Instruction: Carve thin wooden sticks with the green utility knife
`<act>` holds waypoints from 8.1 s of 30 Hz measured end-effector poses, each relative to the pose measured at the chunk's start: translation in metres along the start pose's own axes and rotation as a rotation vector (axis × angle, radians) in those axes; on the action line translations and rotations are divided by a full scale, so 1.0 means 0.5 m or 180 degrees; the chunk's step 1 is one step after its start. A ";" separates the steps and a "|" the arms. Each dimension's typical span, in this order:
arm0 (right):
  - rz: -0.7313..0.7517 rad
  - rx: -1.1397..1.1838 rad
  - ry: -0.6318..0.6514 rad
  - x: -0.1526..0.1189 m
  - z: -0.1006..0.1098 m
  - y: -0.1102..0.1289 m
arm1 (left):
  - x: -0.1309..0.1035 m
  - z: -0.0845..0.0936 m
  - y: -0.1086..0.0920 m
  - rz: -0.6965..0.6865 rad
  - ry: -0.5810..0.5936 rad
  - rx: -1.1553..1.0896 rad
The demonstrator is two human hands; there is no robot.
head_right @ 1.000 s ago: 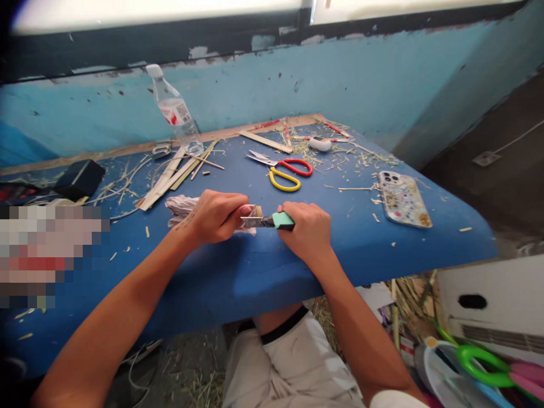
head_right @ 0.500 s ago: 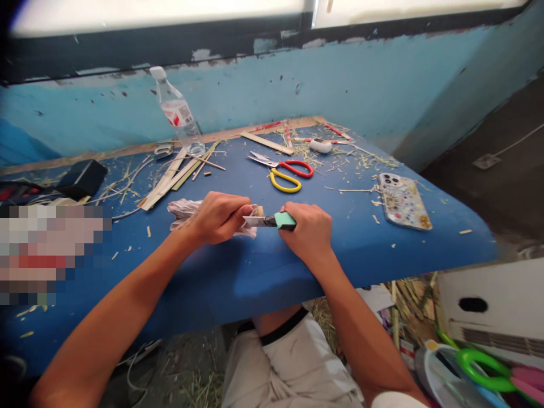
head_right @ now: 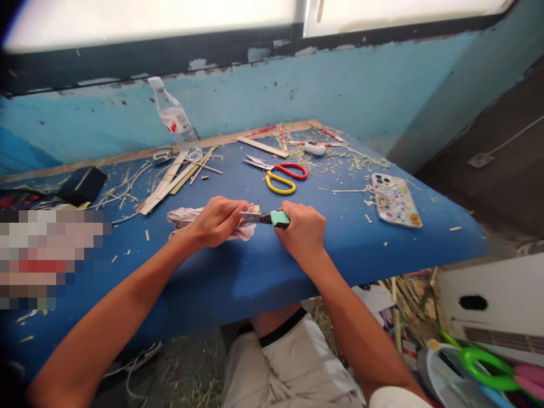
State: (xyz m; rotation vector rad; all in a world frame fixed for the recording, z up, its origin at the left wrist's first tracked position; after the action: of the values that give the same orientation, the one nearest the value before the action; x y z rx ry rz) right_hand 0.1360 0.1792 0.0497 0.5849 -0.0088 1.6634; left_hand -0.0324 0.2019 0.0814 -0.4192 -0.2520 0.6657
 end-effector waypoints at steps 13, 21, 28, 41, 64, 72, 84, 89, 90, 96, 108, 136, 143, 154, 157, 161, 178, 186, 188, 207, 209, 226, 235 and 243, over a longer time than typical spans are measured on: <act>-0.0182 -0.0060 0.0175 -0.002 -0.005 -0.005 | 0.006 0.002 -0.004 0.0205 0.0018 -0.0216; -0.1002 -0.0362 0.0369 0.024 0.002 -0.084 | -0.052 0.086 0.024 0.0067 -0.0937 -0.0809; -0.0546 -0.0067 -0.0081 0.008 0.016 -0.061 | -0.045 0.081 0.025 0.0185 -0.1042 0.0044; 0.0654 0.0180 0.0028 0.001 -0.005 -0.011 | -0.020 0.010 -0.014 -0.0146 -0.0511 0.0425; 0.0356 -0.0007 0.0246 0.009 -0.010 -0.011 | -0.023 -0.005 -0.015 -0.0184 -0.0697 0.0781; -0.0034 -0.0221 -0.0128 0.007 0.012 -0.013 | -0.009 0.013 -0.003 0.0049 -0.0784 0.0673; -0.0632 -0.0004 -0.0292 0.013 0.026 -0.071 | -0.040 0.046 0.010 0.0002 -0.1245 0.0307; -0.0257 0.0227 -0.0317 0.016 0.023 -0.063 | -0.047 0.047 0.020 0.0380 -0.1365 0.0672; -0.0076 0.0257 -0.0289 0.016 0.020 -0.053 | -0.043 0.041 0.017 0.0407 -0.1289 0.0785; 0.0655 0.0179 0.0038 0.012 -0.007 -0.017 | -0.023 0.012 -0.005 0.0281 -0.0937 0.1040; 0.0725 0.0203 0.0255 0.012 -0.015 -0.010 | -0.024 -0.003 -0.031 -0.0236 -0.0926 0.0827; -0.0527 -0.0125 0.0261 0.024 -0.001 -0.065 | -0.025 0.016 0.011 0.0282 -0.1041 0.1103; -0.0503 -0.0148 0.0324 0.025 -0.004 -0.063 | -0.022 0.017 0.007 0.0347 -0.1000 0.1097; -0.0474 -0.0165 0.0384 0.026 -0.007 -0.062 | -0.019 0.017 0.003 0.0414 -0.0883 0.1103; -0.0482 -0.0173 0.0435 0.027 -0.010 -0.062 | -0.018 0.015 0.003 0.0424 -0.0855 0.1087; -0.0492 -0.0201 0.0483 0.027 -0.011 -0.061 | -0.018 0.015 0.003 0.0423 -0.0849 0.1074; -0.0437 -0.0131 0.0483 0.026 -0.008 -0.056 | -0.015 0.012 0.002 0.0459 -0.0765 0.1097; -0.0446 -0.0149 0.0495 0.027 -0.009 -0.057 | -0.016 0.013 0.003 0.0454 -0.0798 0.1099; -0.0447 -0.0153 0.0507 0.027 -0.009 -0.057 | -0.016 0.013 0.003 0.0450 -0.0799 0.1091; -0.0449 -0.0150 0.0510 0.026 -0.010 -0.056 | -0.015 0.011 0.004 0.0477 -0.0777 0.1138; -0.0439 -0.0142 0.0499 0.026 -0.008 -0.055 | -0.015 0.011 0.004 0.0482 -0.0767 0.1145; -0.0425 -0.0185 0.0559 0.026 -0.009 -0.053 | -0.014 0.008 0.010 0.0543 -0.0701 0.1092; -0.0441 -0.0205 0.0553 0.028 -0.010 -0.053 | -0.012 0.007 0.013 0.0664 -0.0634 0.1117; -0.0458 -0.0251 0.0559 0.027 -0.012 -0.055 | -0.008 -0.002 0.007 0.0584 -0.0483 0.1156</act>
State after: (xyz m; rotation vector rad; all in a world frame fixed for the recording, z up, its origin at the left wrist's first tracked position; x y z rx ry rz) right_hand 0.1582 0.1990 0.0408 0.3699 0.0930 1.5619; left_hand -0.0371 0.2016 0.0787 -0.0431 -0.2320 0.9060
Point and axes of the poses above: each hand's wrist, its own x-axis towards the middle knuckle, its own z-axis out of the back of the hand, y = z × x, the point moved 8 cm from there along x, towards the middle knuckle, and after that the axes turned 14 degrees about y, right-handed, at the moved point
